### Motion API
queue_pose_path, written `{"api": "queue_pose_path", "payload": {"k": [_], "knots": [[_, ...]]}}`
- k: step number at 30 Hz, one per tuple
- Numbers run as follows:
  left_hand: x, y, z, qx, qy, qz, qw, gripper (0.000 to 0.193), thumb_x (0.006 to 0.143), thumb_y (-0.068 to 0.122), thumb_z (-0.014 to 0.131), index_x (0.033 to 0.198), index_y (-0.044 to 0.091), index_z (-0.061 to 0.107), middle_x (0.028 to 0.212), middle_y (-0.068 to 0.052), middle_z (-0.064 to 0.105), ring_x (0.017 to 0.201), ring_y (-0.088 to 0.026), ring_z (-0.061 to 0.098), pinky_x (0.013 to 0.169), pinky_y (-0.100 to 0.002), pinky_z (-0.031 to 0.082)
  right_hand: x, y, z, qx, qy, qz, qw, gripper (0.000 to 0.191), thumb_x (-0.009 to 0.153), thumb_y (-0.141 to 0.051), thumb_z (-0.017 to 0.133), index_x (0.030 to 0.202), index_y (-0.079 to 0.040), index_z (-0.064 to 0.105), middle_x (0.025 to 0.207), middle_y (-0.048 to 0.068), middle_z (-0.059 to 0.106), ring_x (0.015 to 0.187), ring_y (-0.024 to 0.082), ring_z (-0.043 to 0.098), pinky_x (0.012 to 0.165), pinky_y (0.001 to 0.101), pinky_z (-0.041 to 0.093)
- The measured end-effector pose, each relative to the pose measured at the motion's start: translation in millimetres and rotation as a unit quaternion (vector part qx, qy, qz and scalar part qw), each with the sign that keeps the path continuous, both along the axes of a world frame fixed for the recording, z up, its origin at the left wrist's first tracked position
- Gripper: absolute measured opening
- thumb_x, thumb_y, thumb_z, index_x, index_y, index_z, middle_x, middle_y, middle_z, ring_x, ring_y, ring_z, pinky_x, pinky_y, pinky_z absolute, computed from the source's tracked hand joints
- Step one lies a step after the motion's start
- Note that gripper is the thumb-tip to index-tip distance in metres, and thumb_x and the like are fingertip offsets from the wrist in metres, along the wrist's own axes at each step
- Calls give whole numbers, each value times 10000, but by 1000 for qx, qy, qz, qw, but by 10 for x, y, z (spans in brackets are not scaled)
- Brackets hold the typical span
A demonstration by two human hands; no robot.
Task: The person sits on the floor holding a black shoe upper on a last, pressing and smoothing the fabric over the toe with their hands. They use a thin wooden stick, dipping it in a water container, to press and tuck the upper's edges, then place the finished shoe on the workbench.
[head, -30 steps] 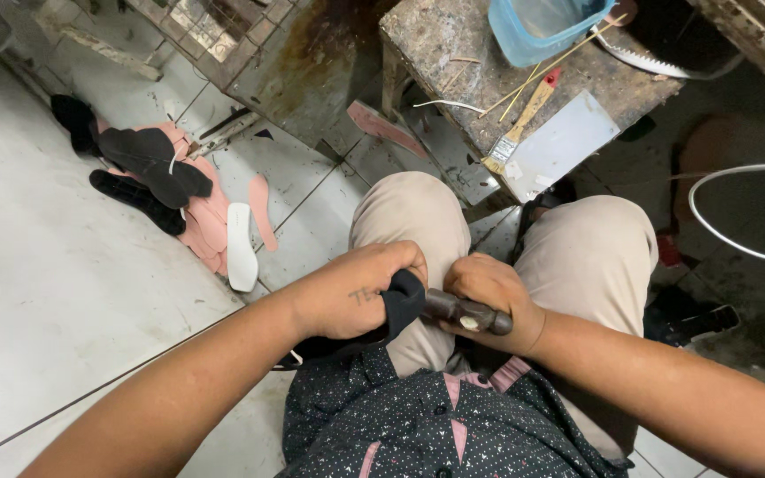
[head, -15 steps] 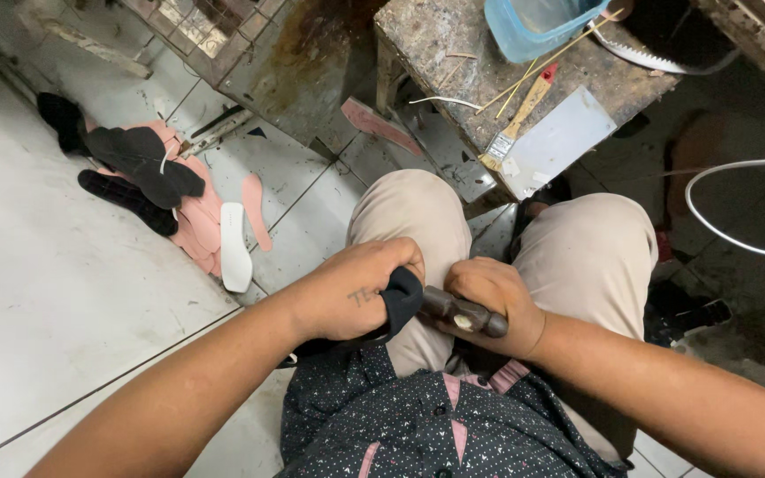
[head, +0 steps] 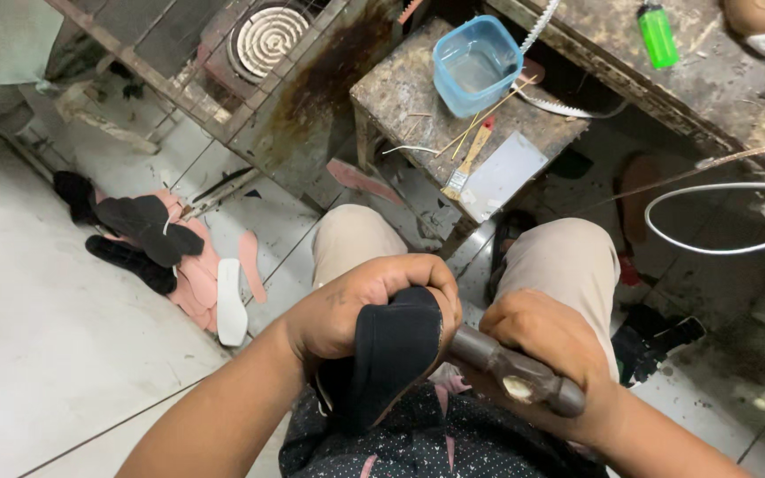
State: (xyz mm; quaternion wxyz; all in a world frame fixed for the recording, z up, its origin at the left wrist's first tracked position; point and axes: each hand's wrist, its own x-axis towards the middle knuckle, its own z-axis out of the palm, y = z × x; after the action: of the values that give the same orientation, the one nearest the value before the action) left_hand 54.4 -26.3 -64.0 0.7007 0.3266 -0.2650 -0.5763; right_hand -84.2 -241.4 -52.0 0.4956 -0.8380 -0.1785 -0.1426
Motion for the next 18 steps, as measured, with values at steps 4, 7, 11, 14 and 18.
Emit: {"api": "queue_pose_path", "payload": {"k": [4, 7, 11, 14, 18], "knots": [[-23, -43, 9, 28, -60, 8, 998, 276, 992, 200, 695, 1134, -13, 594, 1044, -51, 653, 968, -121, 613, 911, -284, 509, -74, 10, 75, -19, 24, -29, 999, 306, 710, -92, 849, 893, -60, 606, 849, 84, 652, 743, 270, 658, 643, 354, 498], [-66, -38, 7, 56, -119, 13, 991, 258, 954, 153, 711, 1125, 1, 590, 1051, -33, 652, 979, -111, 618, 921, -279, 520, -138, 12, 79, -25, 32, -42, 998, 292, 711, -82, 848, 872, -64, 605, 830, 72, 649, 731, 257, 658, 636, 343, 498], [-118, -33, 72, 67, -135, 8, 989, 278, 923, 96, 740, 1137, 9, 585, 1080, -27, 649, 1003, -102, 615, 935, -280, 524, -204, -7, 116, -41, 58, -53, 996, 315, 705, -99, 880, 839, -67, 597, 767, 60, 619, 674, 247, 633, 594, 340, 478], [-159, -15, 146, 83, -171, 11, 982, 288, 898, 96, 732, 1135, 19, 586, 1054, -23, 672, 972, -105, 650, 909, -278, 547, -256, -38, 145, -46, 78, -39, 995, 329, 658, -98, 861, 837, -65, 587, 752, 66, 594, 666, 258, 614, 578, 348, 468], [-214, 2, 185, 80, -321, 37, 943, 277, 894, 153, 758, 1082, 33, 595, 988, -16, 703, 927, -118, 704, 865, -270, 568, -328, -102, 118, -88, 85, -20, 992, 339, 675, -129, 867, 865, -71, 592, 759, 66, 586, 678, 266, 612, 583, 361, 467]]}}
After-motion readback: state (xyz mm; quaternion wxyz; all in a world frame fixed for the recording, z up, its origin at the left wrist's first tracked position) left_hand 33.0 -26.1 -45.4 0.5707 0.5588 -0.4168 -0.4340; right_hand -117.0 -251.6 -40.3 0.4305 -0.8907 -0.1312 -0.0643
